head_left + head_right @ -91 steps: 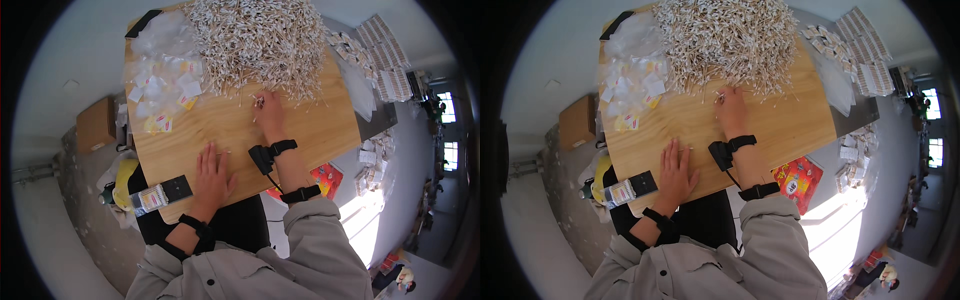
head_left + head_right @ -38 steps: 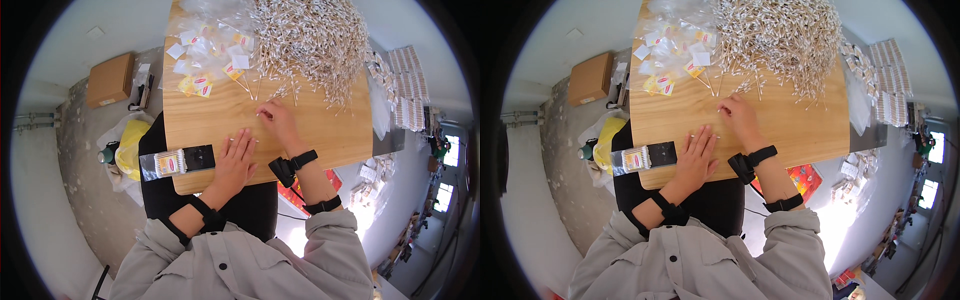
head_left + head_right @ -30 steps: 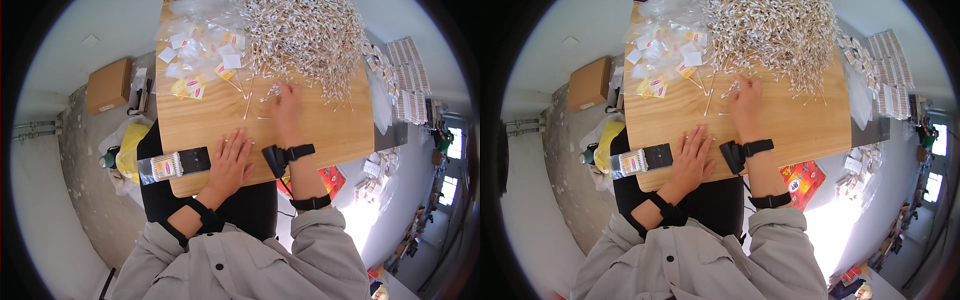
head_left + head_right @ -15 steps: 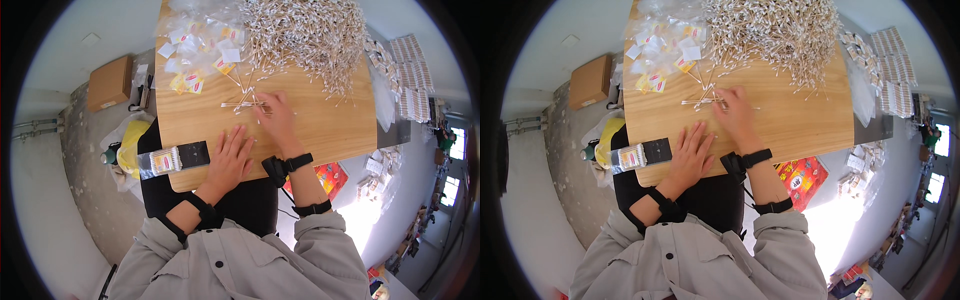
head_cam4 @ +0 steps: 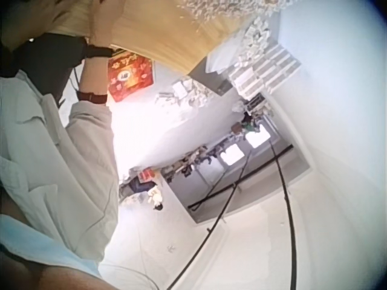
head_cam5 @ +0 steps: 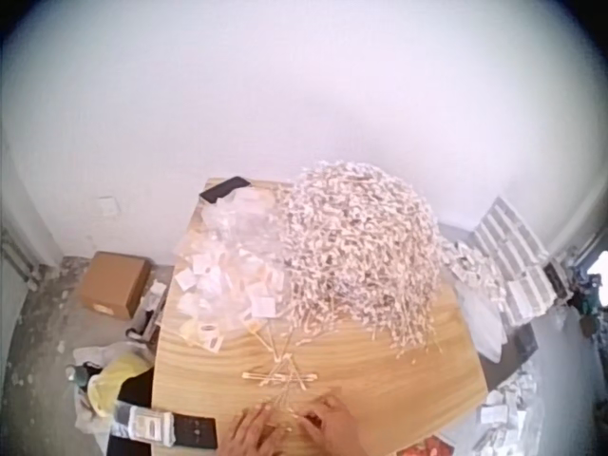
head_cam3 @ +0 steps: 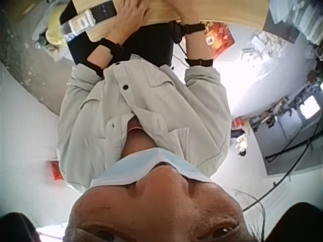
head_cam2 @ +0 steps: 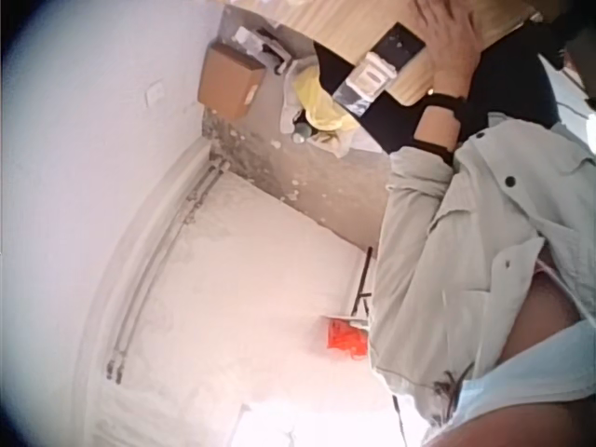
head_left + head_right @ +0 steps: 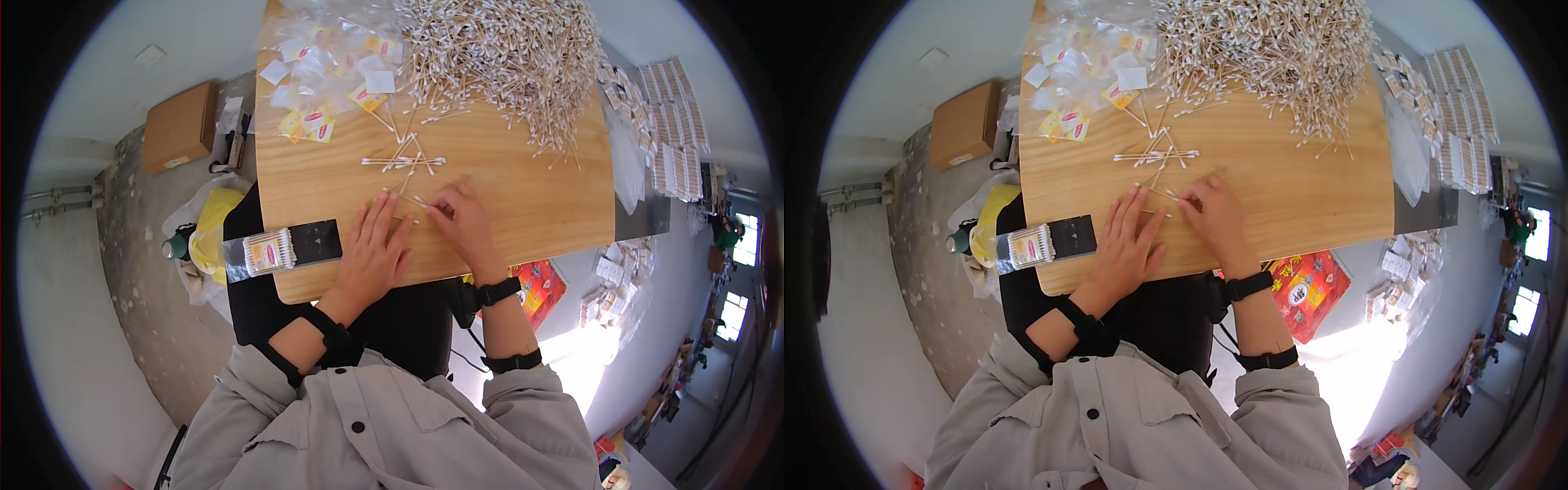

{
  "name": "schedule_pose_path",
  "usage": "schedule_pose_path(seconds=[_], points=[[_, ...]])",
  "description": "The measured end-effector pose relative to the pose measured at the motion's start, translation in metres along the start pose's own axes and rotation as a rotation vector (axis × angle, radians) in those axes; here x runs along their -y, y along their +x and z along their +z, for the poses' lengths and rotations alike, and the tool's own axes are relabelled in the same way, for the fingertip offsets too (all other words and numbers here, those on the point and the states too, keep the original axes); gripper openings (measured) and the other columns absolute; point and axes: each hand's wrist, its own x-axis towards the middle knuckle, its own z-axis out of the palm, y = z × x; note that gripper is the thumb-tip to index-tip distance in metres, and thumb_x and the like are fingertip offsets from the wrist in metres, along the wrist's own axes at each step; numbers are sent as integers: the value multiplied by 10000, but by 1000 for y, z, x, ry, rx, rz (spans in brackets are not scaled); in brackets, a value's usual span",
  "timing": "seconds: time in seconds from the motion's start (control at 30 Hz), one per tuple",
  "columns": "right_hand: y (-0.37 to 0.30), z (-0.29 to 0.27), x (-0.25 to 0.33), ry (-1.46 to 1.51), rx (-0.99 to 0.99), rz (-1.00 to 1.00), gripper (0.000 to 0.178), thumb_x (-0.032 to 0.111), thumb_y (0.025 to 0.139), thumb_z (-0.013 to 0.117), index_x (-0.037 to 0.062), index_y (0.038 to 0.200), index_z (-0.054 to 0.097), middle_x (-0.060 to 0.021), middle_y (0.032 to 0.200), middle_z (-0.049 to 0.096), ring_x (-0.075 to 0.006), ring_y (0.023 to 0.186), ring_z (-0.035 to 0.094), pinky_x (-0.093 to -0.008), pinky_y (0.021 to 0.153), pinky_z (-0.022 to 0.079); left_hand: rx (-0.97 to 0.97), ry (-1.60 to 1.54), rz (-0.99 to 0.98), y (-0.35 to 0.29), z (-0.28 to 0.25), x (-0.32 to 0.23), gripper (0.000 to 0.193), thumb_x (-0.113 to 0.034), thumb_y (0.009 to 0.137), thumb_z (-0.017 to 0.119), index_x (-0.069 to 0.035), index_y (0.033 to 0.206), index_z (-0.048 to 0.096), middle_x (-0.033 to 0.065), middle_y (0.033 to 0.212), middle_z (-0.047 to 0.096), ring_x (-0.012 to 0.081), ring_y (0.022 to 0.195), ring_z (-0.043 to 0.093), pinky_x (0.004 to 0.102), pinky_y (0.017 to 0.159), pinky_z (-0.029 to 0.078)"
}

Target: The person gathers loose cotton swabs from a pile on a wooden table and arranges them into neat rows. They then place these rows into a small plastic wrapper, fold the wrapper to seal it, and set the finished package aside. The process is repeated multiple times throughout the video.

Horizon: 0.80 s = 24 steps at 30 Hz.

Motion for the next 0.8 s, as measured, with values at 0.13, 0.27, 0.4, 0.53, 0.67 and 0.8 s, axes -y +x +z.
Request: schedule_pose_path(seconds=[0.13,0.27,0.4,0.53,0.67,0.8], points=[[12,15,15,131,13,-38,135,123,786,726,96,915,699,-78,876,579,-239,791,631,-333,698,517,19,22,14,-2,0,3,543,-252,863,631,-50,1352,508,222,1538,286,375,1433,272,521,1163,219],[43,16,18,-102,-381,-144,147,125,770,733,91,909,700,-77,920,589,-242,802,629,-335,716,519,66,47,8,1,-2,0,565,-263,866,626,-48,1370,489,211,1539,294,350,1437,276,521,1163,217],[54,12,3,-168,-302,-143,198,131,776,730,99,967,688,-78,959,588,-226,804,627,-341,728,520,63,63,5,0,0,1,586,-275,866,624,-49,1384,470,198,1511,338,340,1420,305,528,1162,218],[48,1,-13,-43,-119,103,254,125,782,726,124,1030,672,-75,953,573,-216,798,624,-345,720,519,27,50,3,-3,4,2,593,-271,855,637,-61,1385,472,186,1433,411,347,1372,355,536,1157,235],[47,1,-16,-87,-383,178,251,100,798,701,140,1044,670,-65,947,571,-202,794,628,-350,702,519,-15,14,13,-4,4,3,593,-251,844,654,-77,1382,478,184,1362,448,354,1324,389,536,1148,258],[53,9,17,-177,-321,-69,269,68,789,687,146,1046,670,-65,948,571,-226,848,618,-371,703,521,-35,0,16,-4,4,3,592,-236,835,662,-79,1376,484,180,1340,459,352,1300,407,534,1142,272]])
